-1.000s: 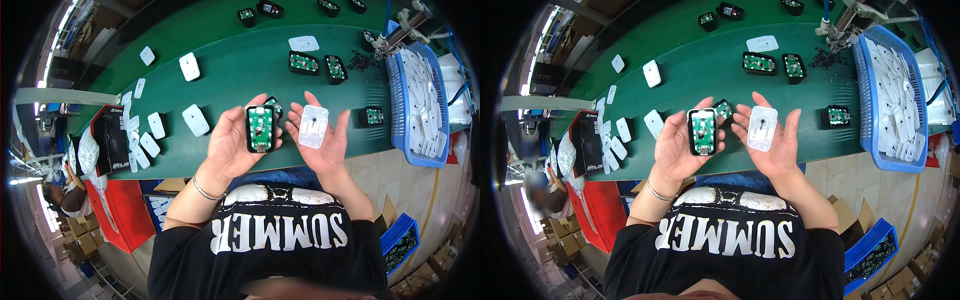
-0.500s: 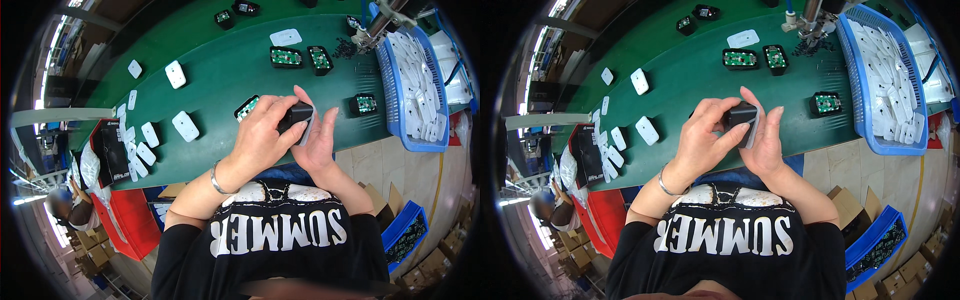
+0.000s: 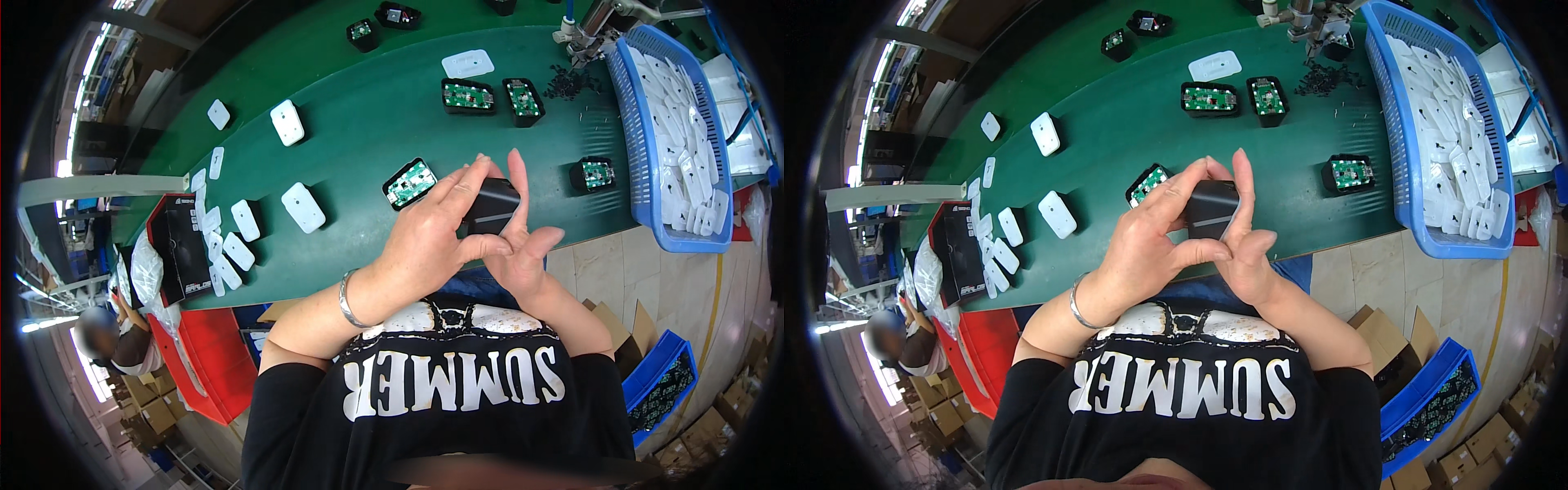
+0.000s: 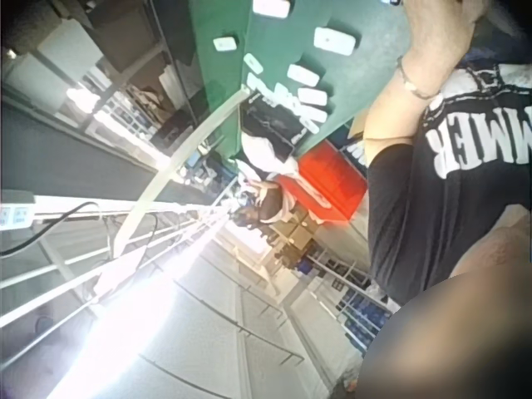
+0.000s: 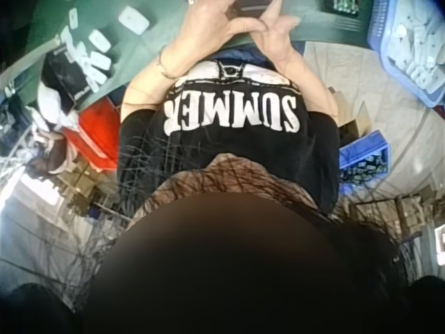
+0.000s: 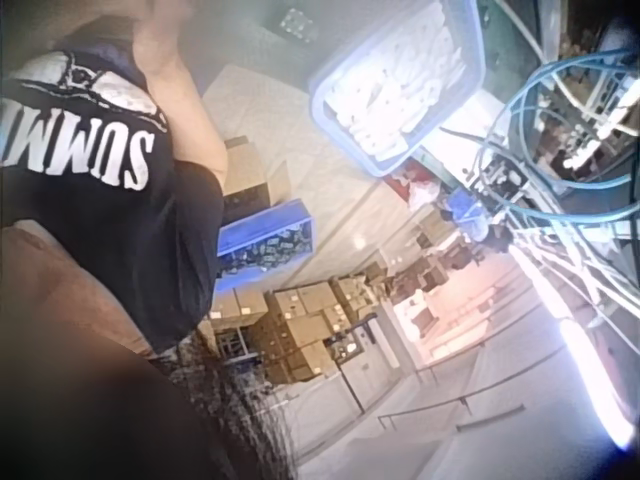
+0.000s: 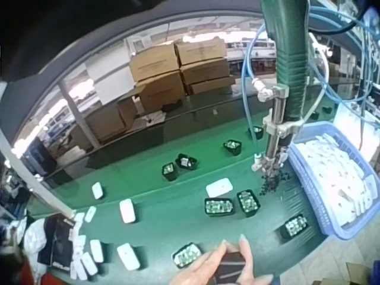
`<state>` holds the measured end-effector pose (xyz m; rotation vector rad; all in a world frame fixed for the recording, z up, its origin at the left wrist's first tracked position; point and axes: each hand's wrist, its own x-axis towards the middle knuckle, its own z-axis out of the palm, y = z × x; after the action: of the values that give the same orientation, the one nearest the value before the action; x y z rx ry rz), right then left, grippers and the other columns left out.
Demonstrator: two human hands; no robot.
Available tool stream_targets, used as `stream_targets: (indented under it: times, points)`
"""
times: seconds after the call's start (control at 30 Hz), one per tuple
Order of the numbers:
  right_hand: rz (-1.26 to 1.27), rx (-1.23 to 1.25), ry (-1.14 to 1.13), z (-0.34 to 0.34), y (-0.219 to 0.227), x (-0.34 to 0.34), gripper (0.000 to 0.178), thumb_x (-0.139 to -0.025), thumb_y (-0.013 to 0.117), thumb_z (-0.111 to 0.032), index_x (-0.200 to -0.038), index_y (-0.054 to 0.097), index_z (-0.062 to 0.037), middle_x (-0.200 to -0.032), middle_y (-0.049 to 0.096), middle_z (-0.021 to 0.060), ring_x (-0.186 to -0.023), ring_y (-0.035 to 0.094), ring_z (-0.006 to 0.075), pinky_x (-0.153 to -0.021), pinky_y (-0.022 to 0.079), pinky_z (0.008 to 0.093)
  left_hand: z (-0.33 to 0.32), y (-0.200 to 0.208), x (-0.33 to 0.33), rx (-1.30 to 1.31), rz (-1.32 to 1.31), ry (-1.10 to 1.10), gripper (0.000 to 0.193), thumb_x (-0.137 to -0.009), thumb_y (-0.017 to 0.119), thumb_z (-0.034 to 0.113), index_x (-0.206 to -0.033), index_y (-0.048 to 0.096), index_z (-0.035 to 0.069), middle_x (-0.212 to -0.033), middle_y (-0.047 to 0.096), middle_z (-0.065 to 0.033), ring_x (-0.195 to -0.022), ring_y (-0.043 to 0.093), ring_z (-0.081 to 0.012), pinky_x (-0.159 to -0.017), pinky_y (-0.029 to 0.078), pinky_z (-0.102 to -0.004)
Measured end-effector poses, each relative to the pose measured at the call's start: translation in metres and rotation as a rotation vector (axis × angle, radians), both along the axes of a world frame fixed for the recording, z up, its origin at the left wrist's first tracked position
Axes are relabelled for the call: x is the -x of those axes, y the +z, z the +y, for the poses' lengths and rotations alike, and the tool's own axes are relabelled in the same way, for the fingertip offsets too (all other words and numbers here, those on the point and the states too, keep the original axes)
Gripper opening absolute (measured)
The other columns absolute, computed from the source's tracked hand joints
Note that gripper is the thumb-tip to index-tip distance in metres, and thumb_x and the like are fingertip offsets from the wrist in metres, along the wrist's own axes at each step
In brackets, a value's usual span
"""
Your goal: Assembling small electronic components into white plastic housings and securing them with screws using a powered vertical screwdriver.
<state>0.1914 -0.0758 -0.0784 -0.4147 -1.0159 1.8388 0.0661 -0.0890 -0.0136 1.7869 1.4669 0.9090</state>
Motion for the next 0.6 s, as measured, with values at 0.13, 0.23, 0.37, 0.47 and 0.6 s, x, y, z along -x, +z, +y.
stream_targets:
  times: [0.13,0.23,0.37,0.47,0.6]
  points:
    - [0.000,0.031,0.073,0.001,0.002,0.000,0.094,-0.069,0.009,-0.078,-0.139,-0.013,-0.0190,-0.143,0.014,0.0078,-0.129,0.022,0.0247,-0.105,0.022,0.0418,0.005,0.002,0.008,0.022,-0.046,-0.044,0.074,-0.065,0.074,0.020,-0.125,0.038,-0.002,-0.113,0.053,-0.0169,-0.086,0.060,-0.0327,-0.071,0.051,-0.0354]
    - [-0.034,0.029,0.103,0.005,0.001,-0.003,0.095,-0.071,0.012,-0.077,-0.139,-0.010,-0.0137,-0.144,0.011,0.0095,-0.131,0.019,0.0256,-0.106,0.019,0.0419,0.003,0.000,0.016,0.122,-0.082,-0.088,0.070,-0.068,0.071,0.013,-0.127,0.035,-0.003,-0.109,0.053,-0.0188,-0.083,0.061,-0.0300,-0.071,0.051,-0.0331]
    - [-0.307,-0.348,-0.298,0.034,0.043,-0.026,0.069,-0.089,0.027,-0.050,-0.136,0.013,-0.0001,-0.139,0.024,0.0149,-0.129,0.024,0.0270,-0.106,0.017,0.0413,-0.004,-0.017,0.025,0.297,-0.572,0.013,0.071,-0.074,0.057,-0.001,-0.135,0.021,0.003,-0.119,0.047,-0.0153,-0.103,0.056,-0.0287,-0.086,0.046,-0.0330]
    - [-0.198,-0.632,-0.766,0.099,0.109,-0.067,0.043,-0.094,0.037,-0.026,-0.124,0.037,0.0050,-0.120,0.046,0.0165,-0.114,0.045,0.0255,-0.100,0.032,0.0395,-0.008,-0.024,0.033,0.376,-0.993,-0.111,0.049,-0.079,0.043,0.002,-0.126,0.031,0.004,-0.117,0.048,-0.0164,-0.101,0.056,-0.0332,-0.086,0.046,-0.0394]
    - [-0.371,-0.588,-0.516,0.160,0.202,-0.085,0.044,-0.091,0.039,-0.018,-0.126,0.031,0.0077,-0.110,0.050,0.0186,-0.108,0.049,0.0256,-0.094,0.038,0.0339,-0.007,-0.019,0.028,0.586,-1.220,-0.118,0.046,-0.080,0.042,0.004,-0.125,0.032,0.004,-0.115,0.050,-0.0180,-0.098,0.057,-0.0334,-0.084,0.047,-0.0400]
